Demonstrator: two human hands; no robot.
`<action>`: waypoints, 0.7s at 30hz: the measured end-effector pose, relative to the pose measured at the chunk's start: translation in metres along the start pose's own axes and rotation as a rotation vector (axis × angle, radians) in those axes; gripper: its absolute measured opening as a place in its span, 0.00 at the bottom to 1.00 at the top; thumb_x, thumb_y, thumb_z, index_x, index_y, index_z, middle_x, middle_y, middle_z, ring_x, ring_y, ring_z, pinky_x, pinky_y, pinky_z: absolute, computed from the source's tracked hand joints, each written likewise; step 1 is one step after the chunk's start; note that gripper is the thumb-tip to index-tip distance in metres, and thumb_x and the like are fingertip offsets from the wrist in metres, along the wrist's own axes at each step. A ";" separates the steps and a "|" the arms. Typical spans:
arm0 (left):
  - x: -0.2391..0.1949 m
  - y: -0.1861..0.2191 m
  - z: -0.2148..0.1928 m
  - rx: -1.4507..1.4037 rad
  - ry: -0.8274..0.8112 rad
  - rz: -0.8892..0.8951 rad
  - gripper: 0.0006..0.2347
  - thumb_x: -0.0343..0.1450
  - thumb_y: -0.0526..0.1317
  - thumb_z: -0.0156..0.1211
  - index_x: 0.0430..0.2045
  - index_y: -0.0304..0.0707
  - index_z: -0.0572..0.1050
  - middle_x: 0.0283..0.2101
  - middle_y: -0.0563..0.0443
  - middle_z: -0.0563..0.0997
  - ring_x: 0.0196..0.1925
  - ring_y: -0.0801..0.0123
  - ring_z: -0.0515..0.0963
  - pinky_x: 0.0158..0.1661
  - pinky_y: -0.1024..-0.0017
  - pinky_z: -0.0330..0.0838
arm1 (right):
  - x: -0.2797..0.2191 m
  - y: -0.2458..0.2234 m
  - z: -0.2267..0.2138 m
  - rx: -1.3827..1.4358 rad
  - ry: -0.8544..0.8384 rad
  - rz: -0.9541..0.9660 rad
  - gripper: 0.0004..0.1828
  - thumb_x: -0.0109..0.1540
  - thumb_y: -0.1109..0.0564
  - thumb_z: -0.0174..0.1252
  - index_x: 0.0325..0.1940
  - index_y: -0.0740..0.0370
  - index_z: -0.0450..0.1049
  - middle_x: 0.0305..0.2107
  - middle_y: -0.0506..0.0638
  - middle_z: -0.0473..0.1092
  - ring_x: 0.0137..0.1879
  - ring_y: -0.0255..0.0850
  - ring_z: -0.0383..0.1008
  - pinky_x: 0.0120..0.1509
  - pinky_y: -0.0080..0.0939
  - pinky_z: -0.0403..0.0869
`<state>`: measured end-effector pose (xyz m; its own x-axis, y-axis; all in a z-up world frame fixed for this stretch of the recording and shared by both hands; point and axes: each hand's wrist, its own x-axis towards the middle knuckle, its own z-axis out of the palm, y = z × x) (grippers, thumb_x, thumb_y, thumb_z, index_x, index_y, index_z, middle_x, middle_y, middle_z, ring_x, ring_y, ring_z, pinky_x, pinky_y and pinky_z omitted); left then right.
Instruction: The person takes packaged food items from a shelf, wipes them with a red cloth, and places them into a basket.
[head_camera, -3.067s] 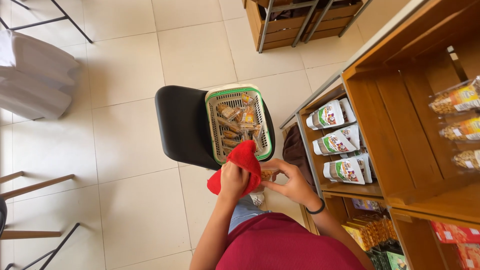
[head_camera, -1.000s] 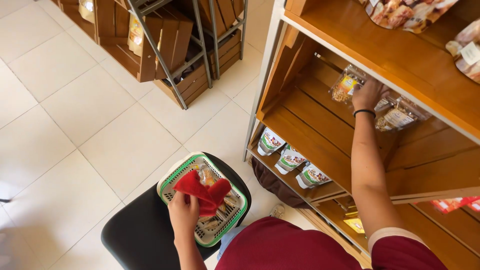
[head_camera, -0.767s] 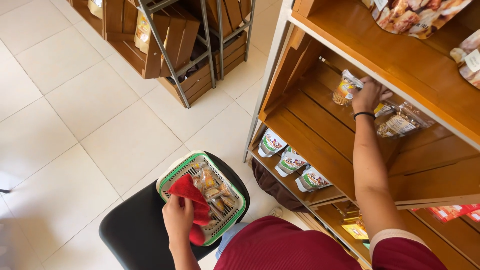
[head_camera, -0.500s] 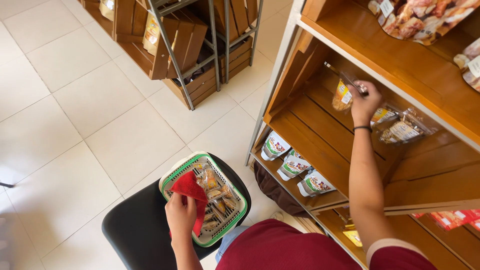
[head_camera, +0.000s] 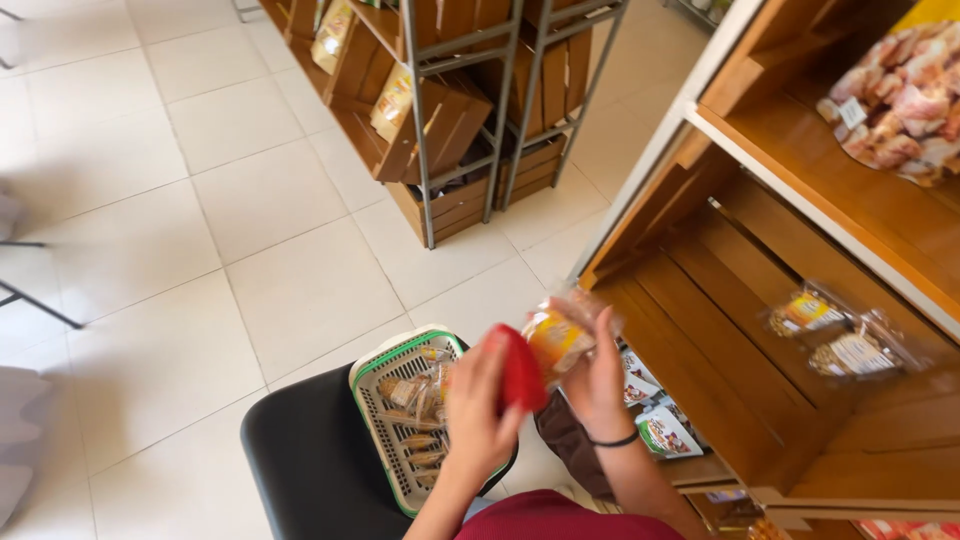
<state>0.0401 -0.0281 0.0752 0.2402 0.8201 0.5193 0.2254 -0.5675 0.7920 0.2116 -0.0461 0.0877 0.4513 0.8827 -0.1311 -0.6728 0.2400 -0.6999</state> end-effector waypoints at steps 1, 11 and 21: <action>0.002 0.002 0.002 0.006 0.014 -0.003 0.29 0.65 0.39 0.62 0.64 0.32 0.67 0.60 0.34 0.72 0.61 0.48 0.72 0.58 0.56 0.69 | -0.006 0.011 0.007 -0.004 -0.013 0.008 0.31 0.69 0.34 0.39 0.65 0.56 0.66 0.56 0.57 0.71 0.62 0.56 0.74 0.67 0.60 0.71; 0.014 -0.022 -0.012 -0.101 0.104 0.116 0.23 0.81 0.45 0.38 0.70 0.32 0.59 0.78 0.31 0.47 0.80 0.42 0.48 0.74 0.48 0.43 | -0.047 0.092 0.008 -0.561 -0.328 -0.679 0.34 0.77 0.38 0.39 0.63 0.72 0.72 0.57 0.62 0.75 0.58 0.53 0.77 0.67 0.53 0.73; -0.006 -0.038 -0.051 -1.285 0.060 -0.603 0.24 0.81 0.47 0.30 0.64 0.27 0.65 0.65 0.35 0.73 0.68 0.53 0.72 0.66 0.59 0.67 | -0.056 0.070 0.088 -0.931 -0.639 -0.943 0.26 0.59 0.65 0.66 0.60 0.68 0.68 0.54 0.67 0.72 0.62 0.64 0.73 0.70 0.62 0.70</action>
<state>-0.0178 -0.0076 0.0589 0.3702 0.9289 -0.0110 -0.7319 0.2989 0.6124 0.0875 -0.0431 0.1082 0.0028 0.6347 0.7728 0.4409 0.6928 -0.5706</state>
